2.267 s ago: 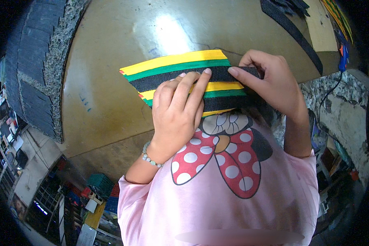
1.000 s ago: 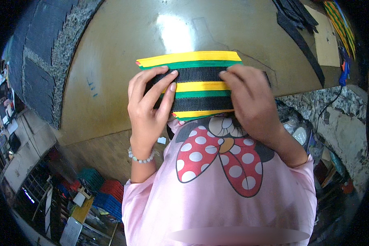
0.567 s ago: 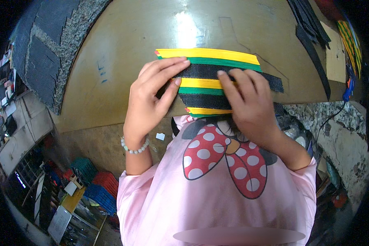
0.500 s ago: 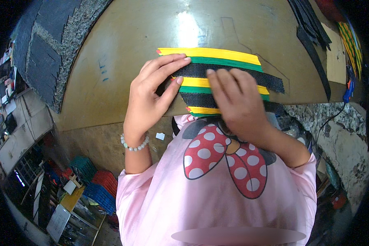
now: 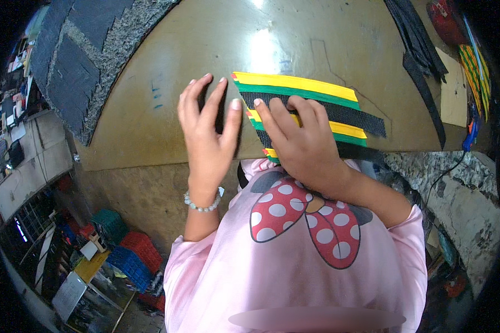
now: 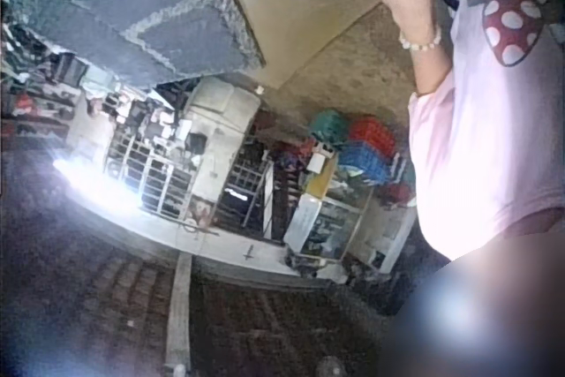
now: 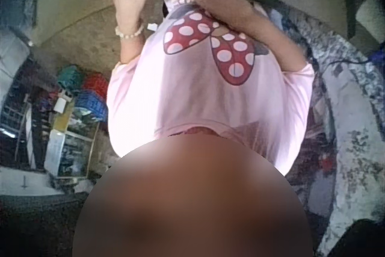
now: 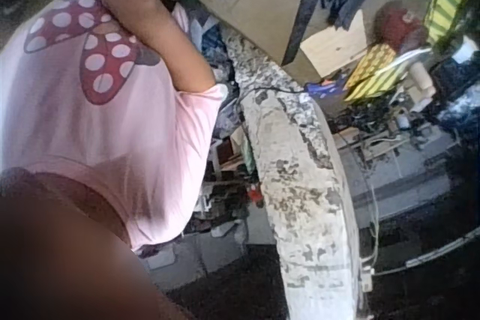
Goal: The person aligns and presses black fabric strips onto a stack of green and yellow striped fabric pieces on a work table. They repeatedly pick up black strips, position them along the edges, and smooth them down by hand. The person flips the stack to show the patterned side and continues attaching strips.
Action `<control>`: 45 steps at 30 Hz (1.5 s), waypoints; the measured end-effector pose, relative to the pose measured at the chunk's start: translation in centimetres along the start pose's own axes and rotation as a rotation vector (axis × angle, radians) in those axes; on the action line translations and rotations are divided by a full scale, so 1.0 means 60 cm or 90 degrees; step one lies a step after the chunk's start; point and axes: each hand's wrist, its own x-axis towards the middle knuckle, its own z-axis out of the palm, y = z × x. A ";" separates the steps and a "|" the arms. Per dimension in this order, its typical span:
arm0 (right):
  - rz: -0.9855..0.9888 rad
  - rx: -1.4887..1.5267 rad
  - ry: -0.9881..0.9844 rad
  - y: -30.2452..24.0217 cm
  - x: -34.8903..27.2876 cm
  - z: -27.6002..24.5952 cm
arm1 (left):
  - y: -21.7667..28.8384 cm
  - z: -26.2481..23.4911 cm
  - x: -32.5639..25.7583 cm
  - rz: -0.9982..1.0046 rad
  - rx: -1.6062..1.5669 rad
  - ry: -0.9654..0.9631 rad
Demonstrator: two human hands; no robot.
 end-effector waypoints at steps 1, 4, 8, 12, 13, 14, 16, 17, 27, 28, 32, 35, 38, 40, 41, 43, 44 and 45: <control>0.045 0.131 -0.032 0.005 0.003 -0.004 | 0.008 0.006 0.000 -0.001 0.006 -0.002; 0.200 0.508 -0.015 0.052 -0.004 -0.034 | 0.030 0.013 0.013 0.000 -0.020 0.008; 0.250 0.249 0.030 0.091 -0.047 -0.076 | 0.052 0.014 0.031 -0.083 -0.257 -0.058; 0.286 0.307 -0.056 0.107 -0.084 -0.108 | 0.079 -0.004 0.019 -0.134 -0.606 -0.165; 0.315 0.377 -0.110 0.113 -0.092 -0.121 | 0.091 -0.016 0.017 -0.113 -0.694 -0.171; 0.343 0.448 -0.163 0.120 -0.097 -0.137 | 0.103 -0.030 0.020 -0.107 -0.693 -0.156; 0.301 0.547 -0.137 0.131 -0.101 -0.165 | 0.132 -0.072 0.040 -0.008 -0.695 -0.153; 0.251 0.541 -0.135 0.134 -0.099 -0.178 | 0.148 -0.091 0.057 0.061 -0.722 -0.183; 0.201 0.497 0.027 0.152 -0.060 -0.314 | 0.239 -0.162 0.174 0.351 0.041 -0.618; 0.264 0.554 0.153 0.174 -0.073 -0.324 | 0.229 -0.172 0.178 0.255 -0.028 -0.580; 0.521 0.341 0.162 0.276 -0.154 -0.288 | 0.131 -0.182 0.162 -0.099 -0.399 -0.243; 0.596 0.145 0.041 0.299 -0.218 -0.221 | 0.039 -0.104 0.093 -0.356 -0.491 -0.140; 0.478 -0.048 0.029 0.300 -0.253 -0.202 | -0.016 -0.032 0.010 -0.436 -0.784 -0.205; 0.474 -0.072 0.004 0.295 -0.257 -0.204 | -0.021 -0.019 -0.021 -0.440 -0.920 -0.239; 0.485 -0.066 -0.011 0.293 -0.253 -0.207 | -0.015 -0.019 -0.026 -0.422 -0.941 -0.263; 0.465 -0.105 -0.012 0.289 -0.238 -0.203 | 0.009 -0.029 -0.024 -0.469 -0.946 -0.372; 0.471 -0.069 0.010 0.287 -0.227 -0.196 | 0.020 -0.040 -0.015 -0.474 -0.790 -0.430; 0.456 -0.054 0.025 0.285 -0.216 -0.185 | 0.030 -0.052 -0.006 -0.448 -0.684 -0.503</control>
